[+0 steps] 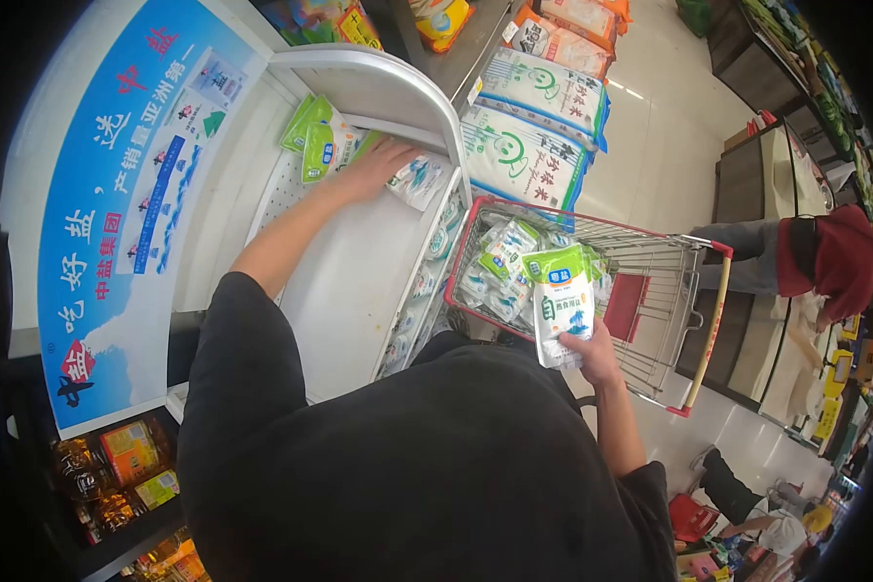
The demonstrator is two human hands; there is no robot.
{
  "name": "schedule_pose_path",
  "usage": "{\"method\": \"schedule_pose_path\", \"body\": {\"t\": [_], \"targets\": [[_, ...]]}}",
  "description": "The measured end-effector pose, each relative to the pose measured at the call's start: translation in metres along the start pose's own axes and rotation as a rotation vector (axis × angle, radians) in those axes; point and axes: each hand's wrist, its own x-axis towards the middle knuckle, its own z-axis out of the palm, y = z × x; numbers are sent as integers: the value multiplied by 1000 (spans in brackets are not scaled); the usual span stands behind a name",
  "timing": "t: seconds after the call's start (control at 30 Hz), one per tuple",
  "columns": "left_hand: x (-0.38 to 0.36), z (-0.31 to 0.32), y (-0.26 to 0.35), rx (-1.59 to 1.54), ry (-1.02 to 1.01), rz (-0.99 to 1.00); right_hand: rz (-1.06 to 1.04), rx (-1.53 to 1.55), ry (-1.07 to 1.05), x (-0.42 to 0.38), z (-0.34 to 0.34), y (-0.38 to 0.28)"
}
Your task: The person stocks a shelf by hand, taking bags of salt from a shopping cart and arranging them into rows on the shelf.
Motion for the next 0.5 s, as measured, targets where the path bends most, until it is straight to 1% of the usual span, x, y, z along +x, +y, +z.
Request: {"method": "schedule_pose_path", "body": {"t": [0.07, 0.13, 0.23, 0.3, 0.33, 0.4, 0.47, 0.5], "targets": [[3, 16, 1, -16, -23, -4, 14, 0, 0, -1, -3, 2], [8, 15, 8, -26, -46, -13, -12, 3, 29, 0, -3, 3], [-8, -9, 17, 39, -76, -9, -11, -14, 23, 2, -3, 0], [-20, -31, 23, 94, -12, -20, -26, 14, 19, 7, -8, 4], [-35, -33, 25, 105, -17, -26, -25, 10, 26, 8, -8, 5], [-71, -32, 30, 257, 347, -390, -33, 17, 22, 12, -7, 6], [-95, -35, 47, 438, 559, -624, -28, 38, 8, 16, -8, 9], [-99, -38, 55, 446, 560, -620, -18, 46, 0, 19, -7, 9]]}}
